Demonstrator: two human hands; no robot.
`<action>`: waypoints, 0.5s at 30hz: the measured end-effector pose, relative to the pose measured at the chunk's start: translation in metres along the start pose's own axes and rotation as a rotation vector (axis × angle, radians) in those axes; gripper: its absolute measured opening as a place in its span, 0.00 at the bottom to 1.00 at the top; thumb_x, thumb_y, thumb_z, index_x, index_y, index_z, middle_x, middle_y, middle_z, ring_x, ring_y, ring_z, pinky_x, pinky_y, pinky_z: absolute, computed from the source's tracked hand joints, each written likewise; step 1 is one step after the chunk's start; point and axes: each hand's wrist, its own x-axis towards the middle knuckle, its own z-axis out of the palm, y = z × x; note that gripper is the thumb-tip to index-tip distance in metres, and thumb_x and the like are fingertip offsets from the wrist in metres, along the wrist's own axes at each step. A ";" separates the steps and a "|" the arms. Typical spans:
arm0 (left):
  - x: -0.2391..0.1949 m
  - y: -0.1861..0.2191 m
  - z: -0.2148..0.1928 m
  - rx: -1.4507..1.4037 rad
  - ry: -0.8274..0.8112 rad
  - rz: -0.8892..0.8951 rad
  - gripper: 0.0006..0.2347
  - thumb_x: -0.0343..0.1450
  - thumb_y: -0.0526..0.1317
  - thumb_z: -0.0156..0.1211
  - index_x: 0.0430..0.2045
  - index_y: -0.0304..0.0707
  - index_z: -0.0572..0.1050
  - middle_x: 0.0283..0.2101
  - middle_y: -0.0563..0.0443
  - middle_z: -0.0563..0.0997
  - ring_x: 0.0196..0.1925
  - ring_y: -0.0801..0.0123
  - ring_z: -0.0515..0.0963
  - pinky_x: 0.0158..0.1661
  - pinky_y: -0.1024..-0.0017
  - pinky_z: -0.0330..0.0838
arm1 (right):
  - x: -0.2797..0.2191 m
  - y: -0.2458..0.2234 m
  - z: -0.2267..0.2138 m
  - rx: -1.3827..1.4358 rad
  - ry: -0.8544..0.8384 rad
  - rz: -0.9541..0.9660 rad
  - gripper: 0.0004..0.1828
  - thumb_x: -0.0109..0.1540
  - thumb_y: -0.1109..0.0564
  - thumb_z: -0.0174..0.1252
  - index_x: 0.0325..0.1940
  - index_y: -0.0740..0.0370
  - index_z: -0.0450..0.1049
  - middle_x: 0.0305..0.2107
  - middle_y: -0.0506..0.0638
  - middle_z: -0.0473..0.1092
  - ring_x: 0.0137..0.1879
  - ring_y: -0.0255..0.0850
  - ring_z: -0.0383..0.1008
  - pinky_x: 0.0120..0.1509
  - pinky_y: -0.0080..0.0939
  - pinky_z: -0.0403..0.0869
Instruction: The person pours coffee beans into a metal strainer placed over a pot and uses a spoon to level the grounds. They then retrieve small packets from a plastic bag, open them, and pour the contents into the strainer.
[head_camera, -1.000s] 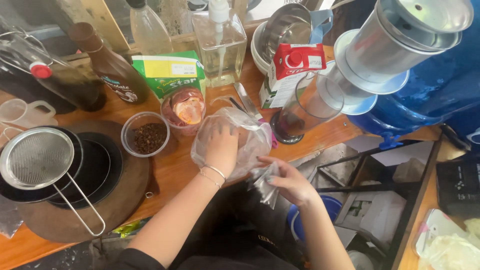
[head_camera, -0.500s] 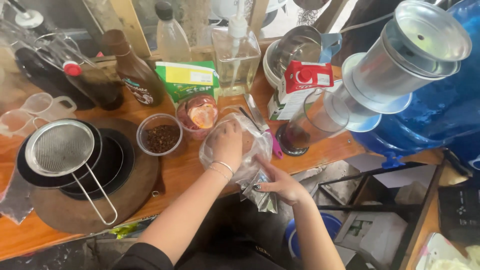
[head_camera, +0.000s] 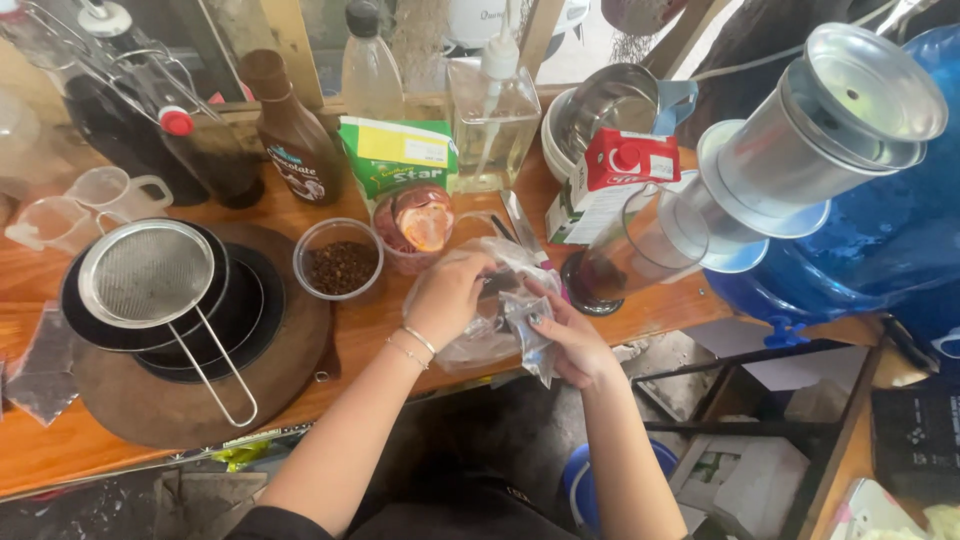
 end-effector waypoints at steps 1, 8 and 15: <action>-0.001 -0.002 0.002 0.001 0.001 0.001 0.09 0.67 0.34 0.55 0.38 0.51 0.75 0.35 0.54 0.82 0.44 0.62 0.81 0.46 0.69 0.74 | 0.003 -0.001 0.002 0.000 -0.001 -0.001 0.43 0.54 0.60 0.64 0.71 0.62 0.55 0.52 0.63 0.69 0.51 0.52 0.75 0.47 0.56 0.78; 0.001 -0.010 0.007 -0.458 -0.041 -0.247 0.10 0.64 0.32 0.61 0.36 0.49 0.79 0.37 0.47 0.84 0.47 0.60 0.82 0.46 0.68 0.76 | 0.021 0.014 0.009 -0.083 0.186 -0.057 0.28 0.51 0.66 0.69 0.54 0.68 0.70 0.37 0.56 0.74 0.41 0.46 0.77 0.43 0.49 0.79; 0.004 -0.019 0.014 -0.607 0.046 -0.307 0.09 0.65 0.33 0.60 0.37 0.44 0.80 0.40 0.41 0.83 0.50 0.56 0.80 0.50 0.63 0.74 | 0.016 0.005 0.027 -0.143 0.338 -0.188 0.20 0.51 0.66 0.70 0.45 0.71 0.73 0.32 0.58 0.76 0.36 0.44 0.78 0.39 0.47 0.79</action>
